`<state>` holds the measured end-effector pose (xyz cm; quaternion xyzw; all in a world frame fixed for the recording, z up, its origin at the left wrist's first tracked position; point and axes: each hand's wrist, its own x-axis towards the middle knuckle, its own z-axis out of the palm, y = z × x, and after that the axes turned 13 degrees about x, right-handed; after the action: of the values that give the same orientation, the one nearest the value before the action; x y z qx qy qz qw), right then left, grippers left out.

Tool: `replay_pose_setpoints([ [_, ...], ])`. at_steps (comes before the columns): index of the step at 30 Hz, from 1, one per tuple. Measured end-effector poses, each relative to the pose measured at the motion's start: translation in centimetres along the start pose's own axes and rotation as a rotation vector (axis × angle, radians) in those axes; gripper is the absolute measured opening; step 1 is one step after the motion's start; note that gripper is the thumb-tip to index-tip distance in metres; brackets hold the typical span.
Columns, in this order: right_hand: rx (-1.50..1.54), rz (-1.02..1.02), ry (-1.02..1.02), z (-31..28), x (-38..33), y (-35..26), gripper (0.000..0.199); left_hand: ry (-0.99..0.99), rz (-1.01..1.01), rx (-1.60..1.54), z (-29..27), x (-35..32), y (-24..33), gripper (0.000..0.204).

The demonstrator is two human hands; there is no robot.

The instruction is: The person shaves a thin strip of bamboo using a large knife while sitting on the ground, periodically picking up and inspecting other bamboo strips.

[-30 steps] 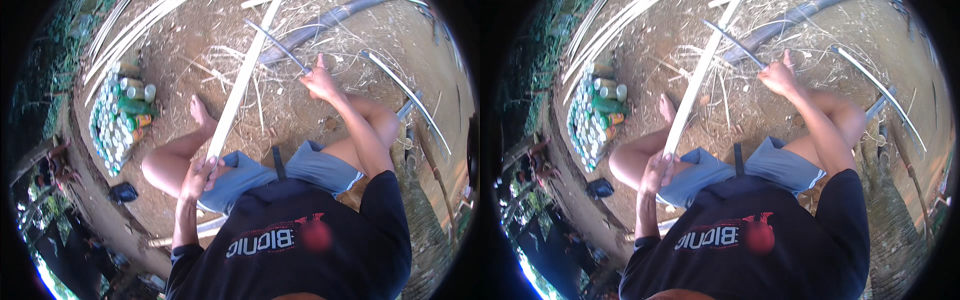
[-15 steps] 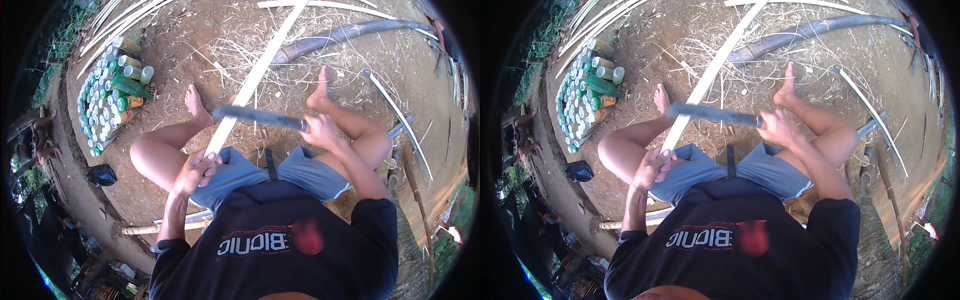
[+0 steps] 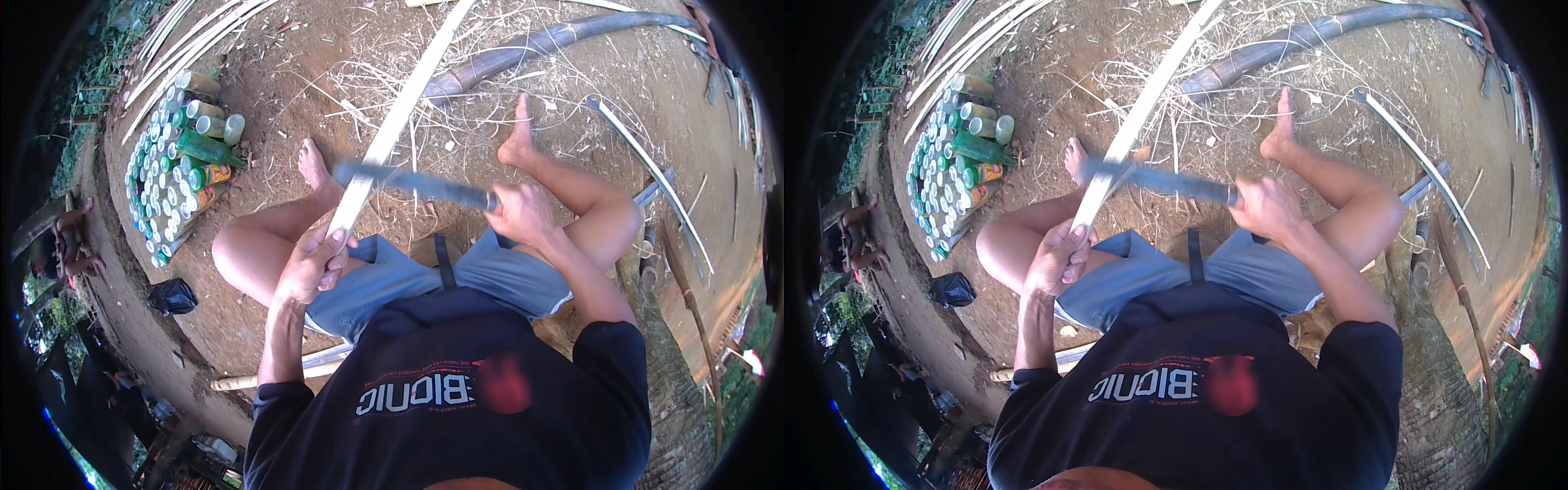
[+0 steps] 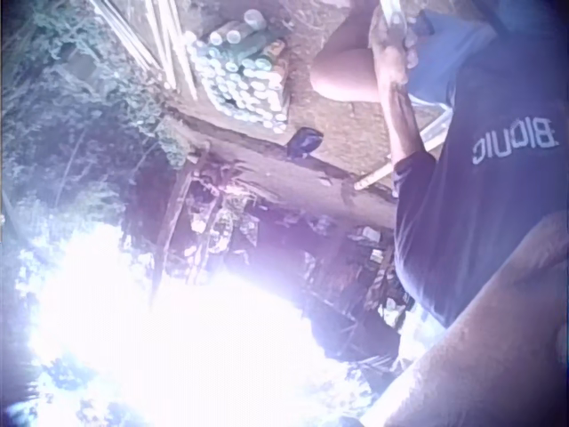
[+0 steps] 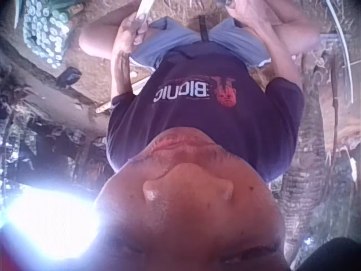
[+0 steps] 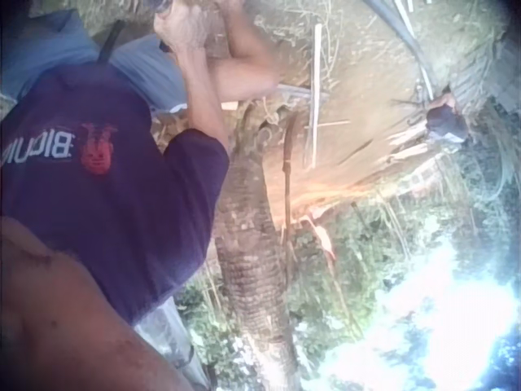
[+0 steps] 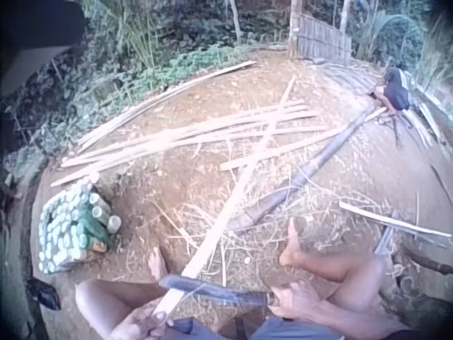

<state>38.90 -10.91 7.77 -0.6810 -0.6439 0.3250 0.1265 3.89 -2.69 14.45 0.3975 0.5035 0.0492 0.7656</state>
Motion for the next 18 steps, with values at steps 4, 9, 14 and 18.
replay_pose_setpoints([
  [4,0.073,0.037,0.239,-0.5,3.2,4.7,0.019,-0.004,0.010,-0.009,0.6,0.0,-0.3,0.024],
  [9,0.016,0.037,0.084,-0.7,1.7,2.1,0.015,-0.020,0.023,-0.029,-0.2,0.1,0.6,0.024],
  [14,0.057,-0.041,0.232,-0.1,3.0,4.5,0.016,0.044,0.038,0.052,0.0,0.7,1.3,0.023],
  [18,-0.029,-0.031,0.157,-1.0,3.5,3.9,0.021,-0.034,0.001,-0.044,-0.1,-0.3,0.8,0.023],
])
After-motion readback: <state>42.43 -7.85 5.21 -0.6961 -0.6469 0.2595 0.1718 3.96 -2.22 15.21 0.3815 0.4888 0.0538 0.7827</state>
